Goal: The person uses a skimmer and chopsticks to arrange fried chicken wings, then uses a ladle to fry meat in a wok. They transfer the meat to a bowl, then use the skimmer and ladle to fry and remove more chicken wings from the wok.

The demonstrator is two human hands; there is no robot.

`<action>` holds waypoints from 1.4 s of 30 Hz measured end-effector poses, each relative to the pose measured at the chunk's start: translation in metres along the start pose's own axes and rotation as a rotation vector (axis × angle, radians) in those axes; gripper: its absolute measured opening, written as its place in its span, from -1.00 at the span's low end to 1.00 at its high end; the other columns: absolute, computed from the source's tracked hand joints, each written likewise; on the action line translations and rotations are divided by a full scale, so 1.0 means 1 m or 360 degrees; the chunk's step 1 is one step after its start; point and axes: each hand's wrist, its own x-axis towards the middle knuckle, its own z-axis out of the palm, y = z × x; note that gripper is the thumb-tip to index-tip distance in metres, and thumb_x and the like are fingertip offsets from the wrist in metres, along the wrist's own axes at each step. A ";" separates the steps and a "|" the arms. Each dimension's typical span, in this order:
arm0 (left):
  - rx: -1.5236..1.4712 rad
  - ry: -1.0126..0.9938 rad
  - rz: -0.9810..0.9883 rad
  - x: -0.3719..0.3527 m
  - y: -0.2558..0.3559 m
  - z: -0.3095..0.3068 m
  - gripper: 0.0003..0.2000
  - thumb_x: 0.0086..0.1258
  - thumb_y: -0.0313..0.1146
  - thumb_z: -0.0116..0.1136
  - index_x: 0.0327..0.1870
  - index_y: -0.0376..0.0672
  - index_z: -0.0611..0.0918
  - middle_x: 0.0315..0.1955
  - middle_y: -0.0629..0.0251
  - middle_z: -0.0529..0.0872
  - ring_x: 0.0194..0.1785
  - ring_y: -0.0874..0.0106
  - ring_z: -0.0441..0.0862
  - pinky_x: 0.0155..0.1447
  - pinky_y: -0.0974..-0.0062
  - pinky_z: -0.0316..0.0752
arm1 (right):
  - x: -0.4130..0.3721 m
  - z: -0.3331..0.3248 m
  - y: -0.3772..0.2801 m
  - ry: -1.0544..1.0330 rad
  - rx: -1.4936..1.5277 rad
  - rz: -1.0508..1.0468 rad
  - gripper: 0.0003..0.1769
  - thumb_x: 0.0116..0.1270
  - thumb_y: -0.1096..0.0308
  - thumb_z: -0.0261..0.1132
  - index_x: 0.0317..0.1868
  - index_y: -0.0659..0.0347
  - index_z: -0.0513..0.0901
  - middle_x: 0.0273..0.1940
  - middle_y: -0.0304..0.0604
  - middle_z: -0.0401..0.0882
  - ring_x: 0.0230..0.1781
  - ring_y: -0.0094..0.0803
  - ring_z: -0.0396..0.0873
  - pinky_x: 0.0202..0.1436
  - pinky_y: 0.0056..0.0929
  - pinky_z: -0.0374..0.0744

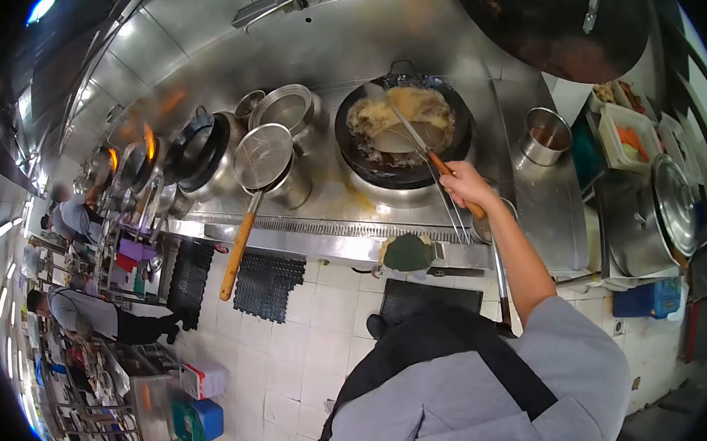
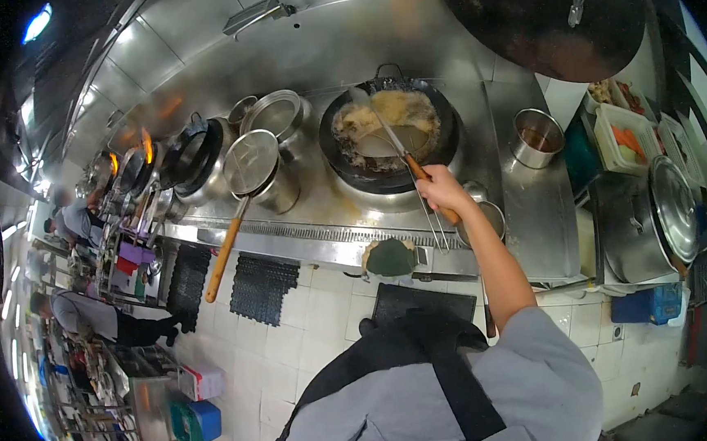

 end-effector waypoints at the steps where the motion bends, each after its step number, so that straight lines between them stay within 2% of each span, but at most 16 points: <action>1: -0.0005 0.0017 -0.0025 -0.003 0.000 -0.001 -0.73 0.41 -0.49 0.11 0.04 -0.48 0.58 -0.35 0.04 0.76 -0.31 0.36 0.73 -0.23 0.44 0.64 | -0.015 -0.001 -0.008 0.0036 0.0129 0.0031 -0.80 0.31 0.42 0.20 -0.15 0.38 0.46 -0.62 -0.21 0.44 -0.79 -0.46 0.42 -0.68 -0.35 0.43; 6: -0.0026 0.0059 -0.0098 -0.012 -0.002 -0.003 -0.74 0.40 -0.48 0.13 0.02 -0.47 0.59 -0.36 0.06 0.76 -0.32 0.37 0.73 -0.24 0.45 0.63 | -0.050 -0.006 -0.007 0.0380 -0.0317 0.0007 -0.85 0.40 0.43 0.13 -0.16 0.37 0.48 -0.58 -0.18 0.47 -0.80 -0.42 0.44 -0.74 -0.34 0.41; 9: -0.0040 0.0069 -0.0105 -0.012 -0.001 -0.001 -0.74 0.40 -0.48 0.13 0.01 -0.47 0.60 -0.36 0.06 0.76 -0.32 0.38 0.72 -0.24 0.45 0.63 | -0.023 -0.006 0.019 0.0223 0.0182 0.0213 -0.86 0.41 0.40 0.13 -0.24 0.33 0.47 -0.60 -0.21 0.45 -0.80 -0.43 0.41 -0.72 -0.37 0.40; 12: -0.0050 0.0086 -0.0099 -0.011 -0.001 -0.001 -0.75 0.39 -0.47 0.14 0.00 -0.46 0.61 -0.36 0.07 0.76 -0.33 0.39 0.72 -0.25 0.46 0.62 | -0.001 0.003 0.019 -0.0044 0.0926 0.0247 -0.84 0.45 0.36 0.14 -0.27 0.28 0.45 -0.59 -0.27 0.41 -0.79 -0.52 0.34 -0.71 -0.45 0.36; 15: -0.0075 0.0098 -0.0076 -0.009 -0.001 -0.004 -0.75 0.39 -0.47 0.15 -0.02 -0.46 0.61 -0.36 0.08 0.76 -0.33 0.40 0.71 -0.25 0.46 0.62 | 0.013 0.003 0.003 -0.0279 0.1802 0.0479 -0.83 0.48 0.33 0.15 -0.23 0.26 0.43 -0.59 -0.33 0.37 -0.77 -0.61 0.25 -0.69 -0.52 0.32; 19: -0.0142 0.0103 -0.0051 0.002 0.000 -0.004 -0.75 0.38 -0.46 0.16 -0.03 -0.46 0.62 -0.36 0.09 0.76 -0.34 0.41 0.71 -0.26 0.47 0.61 | 0.022 0.007 0.013 -0.0501 0.2026 0.0426 -0.74 0.54 0.32 0.09 0.01 0.38 0.48 -0.52 -0.36 0.41 -0.77 -0.74 0.24 -0.72 -0.65 0.29; 22: -0.0296 0.0117 -0.0031 0.007 0.005 -0.002 -0.77 0.37 -0.43 0.18 -0.08 -0.44 0.64 -0.38 0.12 0.76 -0.36 0.43 0.70 -0.28 0.49 0.60 | 0.001 0.014 0.003 -0.0551 0.2120 0.0440 -0.73 0.53 0.32 0.10 0.05 0.37 0.48 -0.52 -0.36 0.41 -0.78 -0.74 0.23 -0.73 -0.65 0.28; 25: -0.0436 0.0130 -0.0032 -0.001 0.003 0.001 -0.78 0.34 -0.39 0.22 -0.16 -0.41 0.68 -0.42 0.18 0.75 -0.39 0.46 0.68 -0.31 0.51 0.57 | -0.016 0.020 -0.001 -0.0501 0.1818 0.0352 -0.76 0.52 0.34 0.12 0.05 0.33 0.49 -0.52 -0.36 0.40 -0.78 -0.74 0.22 -0.73 -0.64 0.27; 26: -0.0395 0.0135 -0.0042 -0.005 -0.001 0.000 -0.78 0.34 -0.39 0.23 -0.17 -0.41 0.68 -0.42 0.18 0.75 -0.39 0.46 0.68 -0.31 0.51 0.57 | -0.022 0.020 -0.006 -0.0414 0.1559 0.0305 -0.83 0.53 0.32 0.12 -0.02 0.23 0.45 -0.54 -0.33 0.38 -0.77 -0.66 0.24 -0.72 -0.56 0.24; 29: -0.0213 0.0140 -0.0068 -0.013 -0.010 0.002 -0.79 0.34 -0.38 0.23 -0.19 -0.40 0.68 -0.43 0.18 0.75 -0.39 0.46 0.68 -0.31 0.51 0.57 | -0.033 0.024 -0.019 -0.0311 0.1338 0.0255 -0.84 0.52 0.31 0.14 -0.04 0.20 0.44 -0.54 -0.32 0.37 -0.78 -0.61 0.23 -0.73 -0.54 0.22; 30: -0.0177 0.0138 -0.0081 -0.016 -0.014 0.003 -0.79 0.34 -0.38 0.23 -0.19 -0.40 0.69 -0.44 0.19 0.75 -0.39 0.46 0.68 -0.31 0.51 0.57 | -0.029 0.021 -0.015 -0.0274 0.1331 0.0250 -0.88 0.49 0.33 0.16 -0.11 0.19 0.46 -0.55 -0.31 0.38 -0.80 -0.59 0.25 -0.75 -0.51 0.23; 33: -0.0117 0.0131 -0.0090 -0.021 -0.023 0.006 -0.79 0.34 -0.38 0.24 -0.21 -0.39 0.69 -0.44 0.19 0.75 -0.39 0.47 0.69 -0.32 0.52 0.57 | -0.019 0.017 -0.002 -0.0081 0.0494 0.0086 -0.92 0.45 0.37 0.16 -0.20 0.19 0.47 -0.57 -0.30 0.39 -0.80 -0.58 0.29 -0.77 -0.48 0.26; 34: -0.0106 0.0128 -0.0090 -0.023 -0.024 0.006 -0.79 0.33 -0.38 0.24 -0.22 -0.39 0.69 -0.45 0.19 0.75 -0.39 0.47 0.69 -0.32 0.52 0.57 | -0.023 0.016 -0.006 -0.0066 0.0494 0.0055 -0.91 0.42 0.40 0.13 -0.27 0.23 0.47 -0.59 -0.29 0.40 -0.81 -0.57 0.31 -0.78 -0.48 0.27; 37: -0.0066 0.0127 -0.0091 -0.026 -0.032 0.004 -0.80 0.33 -0.37 0.24 -0.23 -0.38 0.70 -0.45 0.20 0.75 -0.39 0.47 0.69 -0.32 0.52 0.57 | -0.033 0.016 -0.002 0.0073 0.0124 -0.0093 -0.90 0.42 0.42 0.11 -0.26 0.28 0.45 -0.59 -0.28 0.39 -0.82 -0.57 0.31 -0.79 -0.48 0.27; 40: -0.0036 0.0126 -0.0077 -0.025 -0.038 0.002 -0.80 0.33 -0.37 0.25 -0.25 -0.37 0.70 -0.46 0.21 0.75 -0.40 0.47 0.69 -0.33 0.52 0.57 | -0.052 0.014 -0.015 0.0099 0.0072 -0.0052 -0.89 0.41 0.43 0.10 -0.27 0.30 0.44 -0.58 -0.27 0.39 -0.82 -0.57 0.32 -0.79 -0.48 0.28; 42: -0.0008 0.0110 -0.0053 -0.021 -0.039 0.002 -0.80 0.33 -0.36 0.25 -0.26 -0.37 0.70 -0.47 0.21 0.75 -0.40 0.47 0.69 -0.33 0.52 0.57 | -0.043 0.010 -0.008 -0.0023 0.0064 -0.0023 -0.89 0.41 0.42 0.11 -0.26 0.30 0.44 -0.59 -0.28 0.38 -0.81 -0.57 0.33 -0.79 -0.48 0.29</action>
